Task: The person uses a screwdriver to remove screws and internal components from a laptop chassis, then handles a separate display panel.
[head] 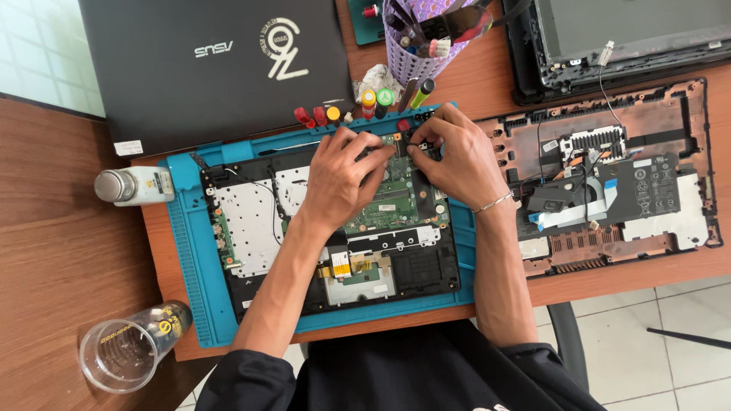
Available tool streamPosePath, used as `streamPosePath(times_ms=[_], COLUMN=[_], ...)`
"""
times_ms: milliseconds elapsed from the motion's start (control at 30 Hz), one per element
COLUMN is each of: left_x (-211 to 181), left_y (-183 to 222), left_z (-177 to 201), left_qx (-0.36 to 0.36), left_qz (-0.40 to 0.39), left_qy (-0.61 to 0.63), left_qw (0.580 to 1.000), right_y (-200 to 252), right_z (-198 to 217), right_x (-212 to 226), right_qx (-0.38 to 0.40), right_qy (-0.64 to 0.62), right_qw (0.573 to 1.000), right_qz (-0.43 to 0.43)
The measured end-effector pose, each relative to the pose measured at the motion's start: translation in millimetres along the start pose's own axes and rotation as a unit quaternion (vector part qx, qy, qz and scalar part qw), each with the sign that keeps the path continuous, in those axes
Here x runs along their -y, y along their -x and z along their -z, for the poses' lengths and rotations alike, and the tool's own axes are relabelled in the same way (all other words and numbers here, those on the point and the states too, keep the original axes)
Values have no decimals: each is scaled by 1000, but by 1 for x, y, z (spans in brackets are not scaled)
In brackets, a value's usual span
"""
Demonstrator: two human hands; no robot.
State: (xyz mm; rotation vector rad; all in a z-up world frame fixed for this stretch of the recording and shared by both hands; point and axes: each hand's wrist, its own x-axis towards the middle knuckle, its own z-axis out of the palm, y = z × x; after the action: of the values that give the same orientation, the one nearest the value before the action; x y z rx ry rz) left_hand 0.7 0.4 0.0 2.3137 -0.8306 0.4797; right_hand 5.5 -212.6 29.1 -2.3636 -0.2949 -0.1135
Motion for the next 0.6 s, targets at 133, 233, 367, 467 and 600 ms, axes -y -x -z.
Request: streamPosePath(times_ms=[133, 233, 367, 467, 600], left_x=[0, -1, -2, -4, -4], left_y=[0, -2, -3, -6, -7], left_z=[0, -1, -1, -1, 0], left_qx=[7, 14, 5, 4, -13], left_qz=[6, 23, 49, 64, 71], left_qy=[0, 12, 47, 77, 107], left_qw=[1000, 1000, 998, 995, 992], right_y=[0, 0, -1, -3, -4], right_z=[0, 0, 0, 2, 6], right_x=[-1, -2, 0, 5, 14], right_qx=[5, 4, 5, 5, 4], right_qy=[-6, -9, -16, -21, -40], right_qw=[1000, 1000, 1000, 1000, 998], right_qz=[-1, 6, 3, 17, 40])
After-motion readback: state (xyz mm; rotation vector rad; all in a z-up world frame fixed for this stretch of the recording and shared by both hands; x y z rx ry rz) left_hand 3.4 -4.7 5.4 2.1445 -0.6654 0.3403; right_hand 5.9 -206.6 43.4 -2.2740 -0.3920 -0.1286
